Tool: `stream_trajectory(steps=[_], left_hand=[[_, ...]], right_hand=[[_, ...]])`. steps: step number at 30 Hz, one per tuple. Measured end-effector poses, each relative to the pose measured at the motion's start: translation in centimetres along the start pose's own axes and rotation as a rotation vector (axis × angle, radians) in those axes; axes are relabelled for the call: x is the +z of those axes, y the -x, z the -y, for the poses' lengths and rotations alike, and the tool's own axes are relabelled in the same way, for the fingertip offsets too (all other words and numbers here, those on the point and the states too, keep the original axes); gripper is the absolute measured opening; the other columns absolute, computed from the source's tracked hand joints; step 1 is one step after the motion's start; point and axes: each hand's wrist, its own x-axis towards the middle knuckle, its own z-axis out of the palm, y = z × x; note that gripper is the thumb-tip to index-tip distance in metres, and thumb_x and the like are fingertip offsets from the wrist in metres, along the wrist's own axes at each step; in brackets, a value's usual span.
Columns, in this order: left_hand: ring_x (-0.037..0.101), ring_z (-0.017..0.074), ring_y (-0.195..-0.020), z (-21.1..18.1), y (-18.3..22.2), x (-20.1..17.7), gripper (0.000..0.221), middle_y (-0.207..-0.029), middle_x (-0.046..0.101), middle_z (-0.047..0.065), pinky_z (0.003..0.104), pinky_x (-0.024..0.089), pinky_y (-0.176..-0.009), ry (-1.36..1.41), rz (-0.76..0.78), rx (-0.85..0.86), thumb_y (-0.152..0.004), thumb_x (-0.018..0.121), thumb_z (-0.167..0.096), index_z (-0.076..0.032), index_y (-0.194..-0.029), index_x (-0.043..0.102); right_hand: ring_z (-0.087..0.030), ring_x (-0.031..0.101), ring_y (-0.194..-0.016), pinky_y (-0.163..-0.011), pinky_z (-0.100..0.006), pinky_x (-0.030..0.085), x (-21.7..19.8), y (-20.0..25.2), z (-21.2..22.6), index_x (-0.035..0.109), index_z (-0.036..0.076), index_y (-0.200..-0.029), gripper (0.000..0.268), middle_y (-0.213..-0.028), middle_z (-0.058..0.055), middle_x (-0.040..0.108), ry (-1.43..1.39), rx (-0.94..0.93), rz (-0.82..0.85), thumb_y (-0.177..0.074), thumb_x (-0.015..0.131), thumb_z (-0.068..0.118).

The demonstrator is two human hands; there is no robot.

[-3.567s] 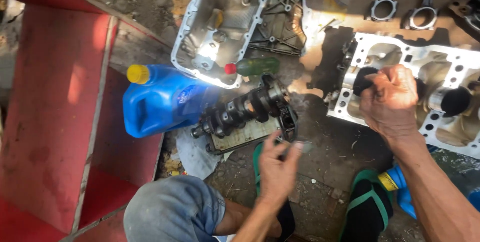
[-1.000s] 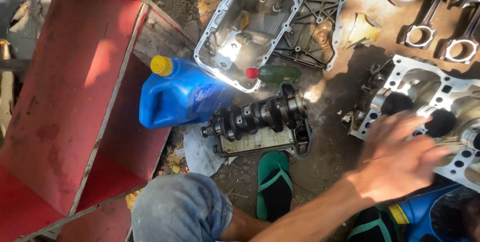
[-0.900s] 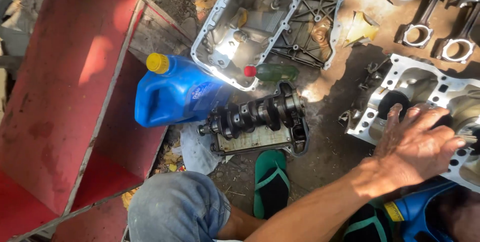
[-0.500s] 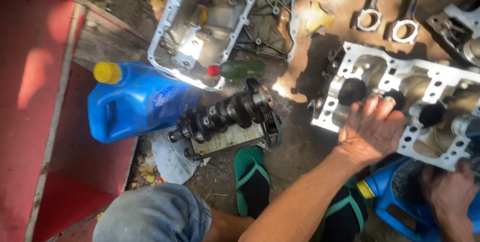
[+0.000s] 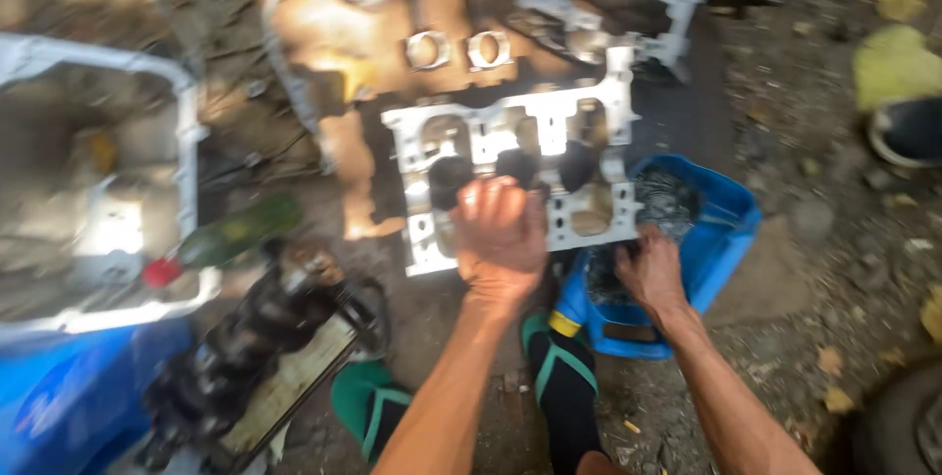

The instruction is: Cleaning and inspecting engine components including the cylinder block and pistons

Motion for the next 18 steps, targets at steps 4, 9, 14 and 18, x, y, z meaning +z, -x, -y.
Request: stream_trajectory(steps=[4, 9, 14, 18], left_hand=[[0.063, 0.0277, -0.102, -0.6, -0.5, -1.1, 0.027, -0.097, 0.065, 0.001, 0.042, 0.047, -0.080, 0.037, 0.022, -0.098, -0.103, 0.048, -0.032, -0.018, -0.081, 0.055], [0.063, 0.0288, -0.096, -2.7, -1.2, -4.9, 0.025, -0.097, 0.067, 0.002, 0.040, 0.047, -0.084, 0.257, -0.063, -0.085, -0.101, 0.048, -0.026, -0.015, -0.079, 0.053], [0.056, 0.0161, -0.072, -7.3, 1.0, -9.1, 0.012, -0.089, 0.065, 0.006, 0.027, 0.048, -0.064, 0.703, 0.231, -0.497, -0.090, 0.063, -0.003, 0.000, -0.099, 0.069], [0.045, 0.0088, -0.062, -5.9, 2.6, -9.7, 0.011, -0.074, 0.055, 0.000, 0.025, 0.041, -0.056, 0.784, 0.074, -0.713, -0.097, 0.060, -0.007, 0.000, -0.101, 0.067]], right_hand=[[-0.037, 0.069, -0.080, -0.065, -0.044, 0.055, -5.1, 1.3, 3.1, 0.078, 0.005, -0.100, 0.023, -0.082, -0.014, 0.068, -0.350, -0.016, -0.216, -0.079, 0.069, 0.001], [-0.022, 0.064, -0.068, -0.061, -0.033, 0.053, -8.8, 1.7, 4.1, 0.080, 0.007, -0.108, 0.034, -0.076, -0.011, 0.063, -0.527, 0.094, -0.263, -0.081, 0.066, -0.008], [-0.016, 0.050, -0.067, -0.059, -0.028, 0.042, -16.4, 2.1, 9.1, 0.073, -0.002, -0.115, 0.027, -0.077, -0.009, 0.060, -0.645, 0.239, 0.032, -0.088, 0.068, -0.001], [-0.014, 0.050, -0.069, -0.057, -0.025, 0.042, -17.1, 2.9, 12.0, 0.075, -0.003, -0.111, 0.030, -0.080, -0.008, 0.059, -0.978, 0.131, 0.187, -0.082, 0.073, -0.011]])
